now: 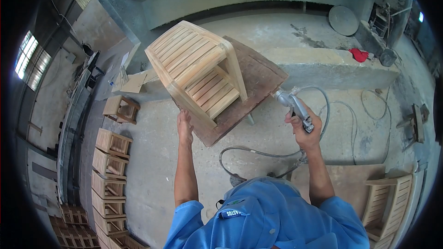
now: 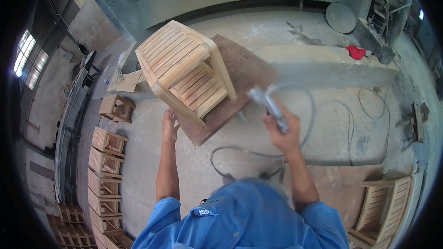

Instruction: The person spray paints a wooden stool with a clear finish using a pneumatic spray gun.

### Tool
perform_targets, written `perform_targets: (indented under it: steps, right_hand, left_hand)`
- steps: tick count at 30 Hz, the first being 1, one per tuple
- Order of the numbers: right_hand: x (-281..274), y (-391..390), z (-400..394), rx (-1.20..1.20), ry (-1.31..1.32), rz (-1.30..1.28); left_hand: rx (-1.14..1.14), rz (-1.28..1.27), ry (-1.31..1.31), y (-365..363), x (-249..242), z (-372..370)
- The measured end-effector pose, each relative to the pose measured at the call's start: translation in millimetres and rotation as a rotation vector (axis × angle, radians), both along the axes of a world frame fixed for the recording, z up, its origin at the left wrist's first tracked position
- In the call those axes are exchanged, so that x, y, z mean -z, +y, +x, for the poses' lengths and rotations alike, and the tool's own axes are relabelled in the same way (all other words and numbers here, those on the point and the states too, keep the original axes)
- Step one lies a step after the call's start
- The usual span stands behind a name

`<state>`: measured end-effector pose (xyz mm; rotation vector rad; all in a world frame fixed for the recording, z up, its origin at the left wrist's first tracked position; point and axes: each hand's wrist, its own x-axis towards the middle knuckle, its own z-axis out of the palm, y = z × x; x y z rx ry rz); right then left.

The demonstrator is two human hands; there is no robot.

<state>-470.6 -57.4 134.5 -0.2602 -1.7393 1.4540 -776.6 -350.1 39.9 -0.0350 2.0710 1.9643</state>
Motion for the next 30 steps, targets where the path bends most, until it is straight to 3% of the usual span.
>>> perform_targets:
  steps: [8, 12, 14, 25, 30]
  right_hand:
    - [-6, 6, -2, -0.016, 0.033, 0.080]
    - [26, 3, -16, -0.003, 0.051, 0.033]
    - [42, 2, -15, -0.049, -0.020, -0.130]
    - [222, 4, -30, -0.017, -0.394, -0.315]
    - [216, -1, -53, -0.007, -0.593, -0.322]
  left_hand:
    - [-0.010, -0.042, 0.009, 3, -12, -19]
    - [-0.023, -0.047, 0.001, -5, -13, -25]
    - [-0.038, -0.057, -0.004, -5, -14, -27]
    - [-0.072, -0.112, -0.024, -25, 5, -40]
    - [-0.065, -0.136, -0.101, -63, 50, -26]
